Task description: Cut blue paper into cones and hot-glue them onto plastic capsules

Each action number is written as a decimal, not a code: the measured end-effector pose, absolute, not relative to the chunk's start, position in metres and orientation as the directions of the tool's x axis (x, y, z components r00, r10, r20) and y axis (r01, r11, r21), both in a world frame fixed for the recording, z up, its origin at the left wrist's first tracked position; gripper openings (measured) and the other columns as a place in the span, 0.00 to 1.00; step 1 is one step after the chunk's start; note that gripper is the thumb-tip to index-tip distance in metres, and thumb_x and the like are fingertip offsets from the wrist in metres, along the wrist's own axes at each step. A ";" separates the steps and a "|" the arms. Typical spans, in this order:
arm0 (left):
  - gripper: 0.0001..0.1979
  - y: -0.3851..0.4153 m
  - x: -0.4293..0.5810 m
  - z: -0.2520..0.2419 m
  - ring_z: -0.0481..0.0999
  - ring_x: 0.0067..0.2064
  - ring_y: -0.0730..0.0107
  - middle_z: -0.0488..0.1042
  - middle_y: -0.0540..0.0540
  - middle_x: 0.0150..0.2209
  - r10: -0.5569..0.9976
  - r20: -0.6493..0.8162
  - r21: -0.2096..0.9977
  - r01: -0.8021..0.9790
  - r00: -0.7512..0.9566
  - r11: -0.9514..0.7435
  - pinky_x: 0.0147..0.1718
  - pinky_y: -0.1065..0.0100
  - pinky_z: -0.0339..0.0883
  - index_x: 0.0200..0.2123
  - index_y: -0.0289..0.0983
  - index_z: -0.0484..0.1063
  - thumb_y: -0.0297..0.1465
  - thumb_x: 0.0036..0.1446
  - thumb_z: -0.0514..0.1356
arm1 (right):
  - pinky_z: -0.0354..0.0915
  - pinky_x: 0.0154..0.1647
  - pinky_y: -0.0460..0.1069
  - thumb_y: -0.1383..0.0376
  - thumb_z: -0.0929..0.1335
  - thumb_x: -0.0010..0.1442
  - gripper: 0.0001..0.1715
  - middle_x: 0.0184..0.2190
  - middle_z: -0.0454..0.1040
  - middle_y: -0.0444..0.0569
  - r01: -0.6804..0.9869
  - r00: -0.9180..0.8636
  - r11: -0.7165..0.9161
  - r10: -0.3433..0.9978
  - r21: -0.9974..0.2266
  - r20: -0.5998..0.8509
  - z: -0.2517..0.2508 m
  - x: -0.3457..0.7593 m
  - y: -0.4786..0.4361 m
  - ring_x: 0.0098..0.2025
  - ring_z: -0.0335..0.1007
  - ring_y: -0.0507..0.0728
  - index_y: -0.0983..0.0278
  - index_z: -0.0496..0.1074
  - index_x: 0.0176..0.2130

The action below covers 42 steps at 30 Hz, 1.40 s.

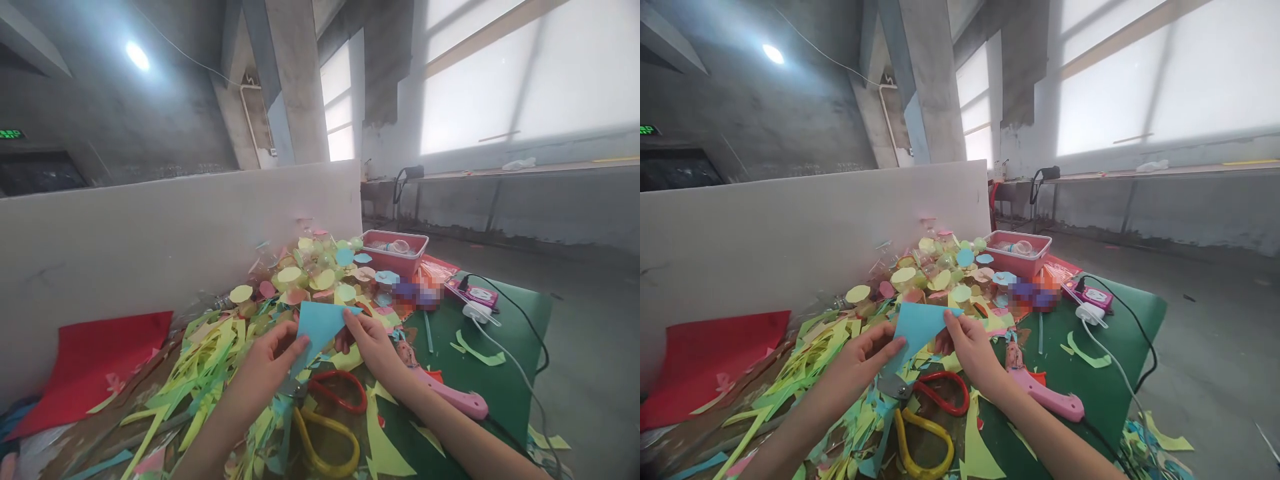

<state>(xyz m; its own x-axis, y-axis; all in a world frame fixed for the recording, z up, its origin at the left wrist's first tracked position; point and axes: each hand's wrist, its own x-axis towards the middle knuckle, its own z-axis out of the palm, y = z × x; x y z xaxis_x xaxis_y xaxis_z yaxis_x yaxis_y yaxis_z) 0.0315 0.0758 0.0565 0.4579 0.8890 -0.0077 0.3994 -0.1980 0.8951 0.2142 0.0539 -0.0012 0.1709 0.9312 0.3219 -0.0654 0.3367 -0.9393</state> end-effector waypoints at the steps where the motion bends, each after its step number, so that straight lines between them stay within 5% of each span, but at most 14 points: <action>1: 0.18 0.076 0.031 0.056 0.72 0.37 0.64 0.75 0.49 0.36 0.891 -0.009 0.895 0.401 0.453 -0.195 0.37 0.68 0.63 0.35 0.40 0.71 0.49 0.54 0.59 | 0.61 0.26 0.48 0.40 0.60 0.59 0.33 0.16 0.68 0.44 -0.061 0.161 0.327 0.936 -0.943 0.314 -0.002 0.213 0.053 0.21 0.63 0.53 0.62 0.65 0.19; 7: 0.17 0.078 0.038 0.049 0.73 0.36 0.65 0.76 0.49 0.33 0.927 0.026 0.940 0.306 0.374 -0.150 0.35 0.69 0.65 0.35 0.39 0.70 0.46 0.50 0.63 | 0.61 0.27 0.47 0.43 0.60 0.62 0.26 0.22 0.67 0.40 -0.025 0.092 0.374 0.924 -0.927 0.370 -0.003 0.211 0.051 0.23 0.62 0.51 0.61 0.63 0.28; 12: 0.21 0.076 0.042 0.044 0.75 0.35 0.65 0.77 0.48 0.33 0.883 -0.093 0.975 0.223 0.460 -0.013 0.36 0.67 0.68 0.43 0.38 0.69 0.45 0.49 0.64 | 0.60 0.27 0.48 0.42 0.60 0.61 0.28 0.20 0.66 0.41 0.076 0.022 0.352 0.935 -0.933 0.355 -0.009 0.210 0.053 0.23 0.62 0.52 0.60 0.60 0.25; 19: 0.19 0.084 0.032 0.047 0.68 0.25 0.73 0.69 0.55 0.23 0.935 0.007 0.951 0.288 0.355 -0.117 0.28 0.71 0.63 0.34 0.37 0.70 0.47 0.49 0.62 | 0.57 0.27 0.48 0.50 0.59 0.65 0.24 0.20 0.64 0.41 0.197 -0.017 0.330 0.943 -0.923 0.334 -0.019 0.207 0.055 0.23 0.60 0.52 0.60 0.58 0.24; 24: 0.22 0.093 0.027 0.041 0.69 0.25 0.73 0.72 0.53 0.24 0.956 0.012 0.970 0.230 0.294 -0.083 0.27 0.70 0.64 0.36 0.36 0.69 0.48 0.46 0.63 | 0.61 0.28 0.47 0.58 0.60 0.66 0.10 0.34 0.69 0.45 0.226 0.074 0.407 0.899 -0.885 0.433 -0.022 0.207 0.052 0.29 0.64 0.53 0.59 0.62 0.45; 29: 0.23 0.093 0.028 0.042 0.70 0.25 0.71 0.71 0.53 0.22 0.960 0.005 0.992 0.118 0.279 -0.040 0.28 0.68 0.67 0.34 0.36 0.70 0.47 0.42 0.65 | 0.65 0.36 0.48 0.64 0.61 0.66 0.12 0.44 0.70 0.48 0.391 -0.050 0.572 0.796 -0.721 0.603 -0.021 0.211 0.051 0.34 0.67 0.53 0.56 0.65 0.50; 36: 0.23 0.096 0.026 0.040 0.73 0.25 0.68 0.73 0.51 0.22 0.965 0.009 0.991 0.127 0.261 -0.043 0.27 0.66 0.70 0.35 0.37 0.71 0.49 0.41 0.65 | 0.66 0.40 0.49 0.71 0.60 0.64 0.18 0.47 0.72 0.48 0.500 -0.160 0.627 0.745 -0.597 0.648 -0.020 0.213 0.051 0.40 0.71 0.54 0.55 0.67 0.50; 42: 0.26 0.096 0.023 0.037 0.74 0.25 0.68 0.74 0.52 0.22 0.942 -0.081 0.982 0.189 0.326 0.018 0.28 0.66 0.70 0.36 0.37 0.69 0.49 0.40 0.66 | 0.65 0.40 0.48 0.75 0.60 0.60 0.18 0.43 0.72 0.48 0.496 -0.157 0.624 0.749 -0.604 0.644 -0.022 0.215 0.053 0.39 0.70 0.54 0.58 0.70 0.45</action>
